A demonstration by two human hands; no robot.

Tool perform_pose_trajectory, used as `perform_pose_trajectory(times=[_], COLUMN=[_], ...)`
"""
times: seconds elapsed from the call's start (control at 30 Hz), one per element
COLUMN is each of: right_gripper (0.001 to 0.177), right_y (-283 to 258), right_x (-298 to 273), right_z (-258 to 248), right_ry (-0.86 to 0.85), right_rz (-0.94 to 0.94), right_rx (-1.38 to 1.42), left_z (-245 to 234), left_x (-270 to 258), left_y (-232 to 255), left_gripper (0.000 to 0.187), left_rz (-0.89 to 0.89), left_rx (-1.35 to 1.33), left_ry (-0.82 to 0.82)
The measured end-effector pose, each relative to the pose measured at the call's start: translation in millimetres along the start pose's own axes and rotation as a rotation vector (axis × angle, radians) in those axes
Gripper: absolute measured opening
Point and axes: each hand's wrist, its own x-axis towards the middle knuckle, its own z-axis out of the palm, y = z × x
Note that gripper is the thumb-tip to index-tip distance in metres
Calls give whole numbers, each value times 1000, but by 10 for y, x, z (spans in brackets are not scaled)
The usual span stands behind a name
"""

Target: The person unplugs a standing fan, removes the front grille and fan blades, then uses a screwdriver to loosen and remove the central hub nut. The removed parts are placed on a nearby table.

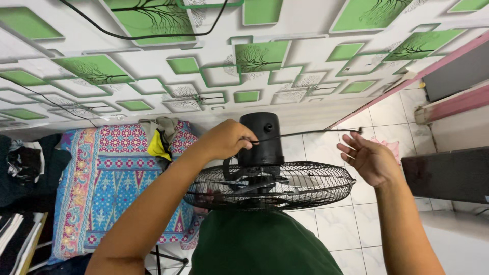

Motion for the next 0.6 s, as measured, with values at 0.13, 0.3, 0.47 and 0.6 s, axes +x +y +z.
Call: perform_pose_trajectory(times=[0.13,0.3,0.47,0.6], right_gripper=[22,26,32,32], right_y=[-15,-185,-299,-312], right_x=[26,-65,-124,-63], right_z=[89,485,962,1231], right_ry=[-78,-143,-689,-960], right_rz=[17,-150,-200,-233], right_rx=[-100,-571,-908,-1121], left_z=[155,369,464,410], left_x=[257,439,527,501], left_y=[244,274,240,252], left_gripper=[21,21,23,24], left_rz=[2,93,-37,38], left_rx=[9,25,-152,-177], left_ry=[-69,-125,-273,-316])
